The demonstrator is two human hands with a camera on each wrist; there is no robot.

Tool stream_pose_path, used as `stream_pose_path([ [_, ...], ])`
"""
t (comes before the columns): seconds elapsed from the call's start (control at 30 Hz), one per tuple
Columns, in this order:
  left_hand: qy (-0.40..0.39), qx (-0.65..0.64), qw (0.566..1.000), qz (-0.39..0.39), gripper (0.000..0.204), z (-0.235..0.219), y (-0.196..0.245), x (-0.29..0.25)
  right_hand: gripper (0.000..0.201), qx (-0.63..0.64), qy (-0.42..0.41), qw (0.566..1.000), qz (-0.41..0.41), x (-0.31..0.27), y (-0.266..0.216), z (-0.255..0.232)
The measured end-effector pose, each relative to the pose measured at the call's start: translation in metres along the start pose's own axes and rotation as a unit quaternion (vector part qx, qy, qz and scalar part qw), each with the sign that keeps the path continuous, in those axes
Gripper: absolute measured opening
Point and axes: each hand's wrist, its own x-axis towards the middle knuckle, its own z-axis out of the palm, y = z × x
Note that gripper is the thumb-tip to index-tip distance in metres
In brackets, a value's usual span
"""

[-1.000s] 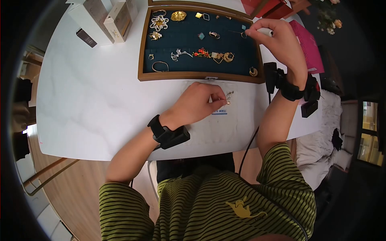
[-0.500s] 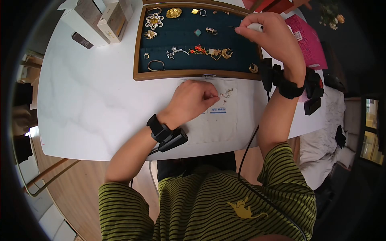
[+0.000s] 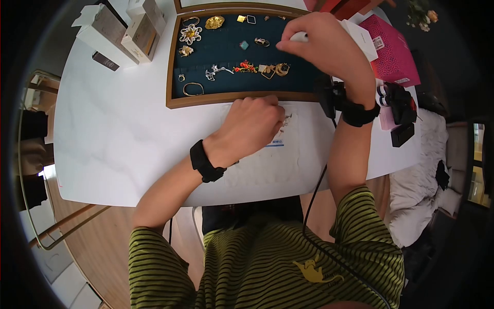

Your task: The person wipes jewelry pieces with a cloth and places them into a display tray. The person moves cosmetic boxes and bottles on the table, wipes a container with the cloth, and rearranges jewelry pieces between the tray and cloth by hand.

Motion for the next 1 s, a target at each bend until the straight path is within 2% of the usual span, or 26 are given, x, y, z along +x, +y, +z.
stream_pose_path([
  [0.07,-0.017,-0.001,1.0,-0.003,0.006,-0.001,-0.002,-0.001,0.022,-0.023,-0.018,1.0,0.003,0.0,0.001,0.011],
  [0.13,0.007,-0.095,0.994,-0.054,0.009,-0.009,-0.003,-0.002,0.022,-0.022,-0.047,0.998,0.038,0.003,0.004,0.026],
  [0.17,0.007,-0.096,0.994,-0.055,0.009,-0.014,-0.006,-0.003,0.022,-0.022,-0.048,0.998,0.039,0.003,0.005,0.032],
  [0.23,0.068,-0.178,0.979,-0.069,0.014,-0.025,-0.017,-0.003,0.022,-0.096,-0.123,0.982,0.109,0.008,-0.005,0.038],
  [0.27,0.07,-0.179,0.979,-0.069,0.014,-0.033,-0.024,-0.004,0.022,-0.098,-0.124,0.982,0.108,0.01,-0.009,0.042],
  [0.3,0.003,-0.306,0.945,-0.12,0.02,-0.041,-0.033,-0.005,0.022,-0.1,-0.16,0.971,0.144,0.013,-0.013,0.046],
  [0.33,-0.063,-0.425,0.888,-0.166,0.026,-0.048,-0.039,-0.008,0.022,-0.103,-0.195,0.959,0.179,0.015,-0.016,0.05],
  [0.37,-0.076,-0.493,0.852,-0.16,0.033,-0.053,-0.043,-0.012,0.022,-0.105,-0.197,0.959,0.176,0.016,-0.017,0.053],
  [0.4,-0.072,-0.496,0.851,-0.16,0.033,-0.052,-0.049,-0.016,0.021,-0.121,-0.194,0.959,0.169,0.016,-0.018,0.056],
  [0.47,-0.112,-0.643,0.749,-0.114,0.035,-0.046,-0.062,-0.022,0.021,-0.138,-0.194,0.958,0.159,0.019,-0.019,0.059],
  [0.5,-0.109,-0.645,0.747,-0.116,0.035,-0.043,-0.064,-0.023,0.021,-0.13,-0.215,0.953,0.17,0.02,-0.019,0.057],
  [0.57,-0.134,-0.69,0.708,-0.065,0.037,-0.036,-0.066,-0.023,0.02,-0.122,-0.236,0.946,0.187,0.02,-0.019,0.056],
  [0.6,-0.131,-0.691,0.707,-0.064,0.037,-0.034,-0.067,-0.023,0.02,-0.124,-0.238,0.945,0.184,0.021,-0.021,0.055],
  [0.67,-0.187,-0.668,0.713,-0.099,0.038,-0.03,-0.07,-0.024,0.03,-0.127,-0.295,0.921,0.222,0.024,-0.025,0.052],
  [0.77,-0.223,-0.675,0.699,-0.08,0.038,-0.022,-0.076,-0.023,0.028,-0.141,-0.28,0.929,0.195,0.023,-0.023,0.058],
  [0.9,-0.217,-0.691,0.687,-0.059,0.039,-0.018,-0.079,-0.022,0.026,-0.139,-0.291,0.926,0.195,0.022,-0.023,0.053],
  [0.97,-0.23,-0.709,0.662,-0.072,0.038,-0.022,-0.08,-0.024,0.024,-0.104,-0.295,0.925,0.216,0.023,-0.025,0.048],
  [1.0,-0.225,-0.709,0.664,-0.071,0.038,-0.021,-0.082,-0.023,0.024,-0.107,-0.294,0.926,0.212,0.021,-0.021,0.047],
])
